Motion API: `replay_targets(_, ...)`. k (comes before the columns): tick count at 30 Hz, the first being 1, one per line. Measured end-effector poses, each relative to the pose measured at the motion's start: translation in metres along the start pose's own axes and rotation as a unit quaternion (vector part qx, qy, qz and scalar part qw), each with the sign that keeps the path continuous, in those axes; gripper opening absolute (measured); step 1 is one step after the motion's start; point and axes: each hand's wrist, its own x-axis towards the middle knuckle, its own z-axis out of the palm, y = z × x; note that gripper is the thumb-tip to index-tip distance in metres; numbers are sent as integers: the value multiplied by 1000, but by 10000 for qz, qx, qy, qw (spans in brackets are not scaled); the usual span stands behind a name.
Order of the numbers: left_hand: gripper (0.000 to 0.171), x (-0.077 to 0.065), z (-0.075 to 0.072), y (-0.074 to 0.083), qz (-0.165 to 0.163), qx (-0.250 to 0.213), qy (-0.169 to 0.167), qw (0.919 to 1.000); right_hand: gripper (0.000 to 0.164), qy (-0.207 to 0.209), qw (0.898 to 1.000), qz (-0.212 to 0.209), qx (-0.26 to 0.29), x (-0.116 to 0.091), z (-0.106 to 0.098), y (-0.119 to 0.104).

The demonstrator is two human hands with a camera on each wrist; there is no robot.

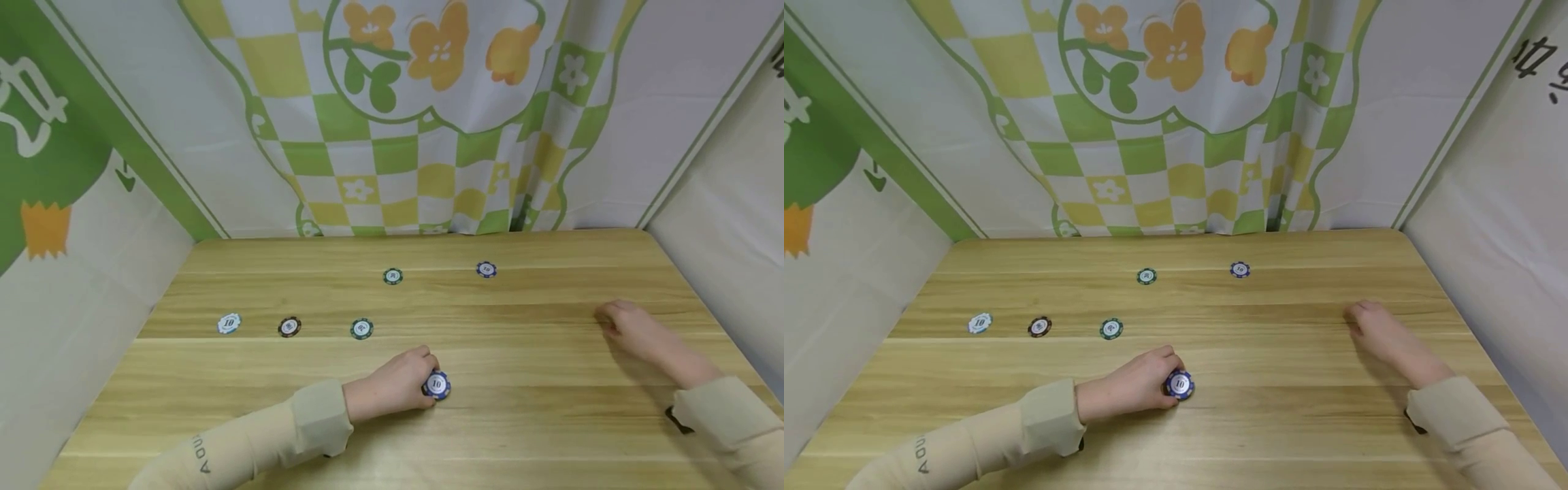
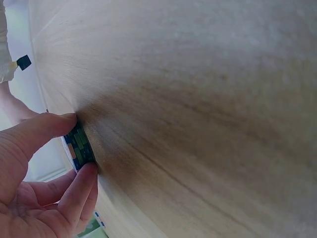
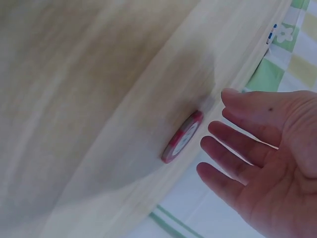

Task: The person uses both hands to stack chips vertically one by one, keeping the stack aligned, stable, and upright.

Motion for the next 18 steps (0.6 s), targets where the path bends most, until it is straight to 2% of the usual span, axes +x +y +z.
replay_targets(7, 37, 0, 1, -1, -1, 16, 3, 10000, 22, -47, 9999, 46, -121, -6, 2, 4)
replay_targets(18, 37, 1, 2, -1, -9, 64, 0, 10000, 23, -257, 9982, 539, -76, -13, 2, 3)
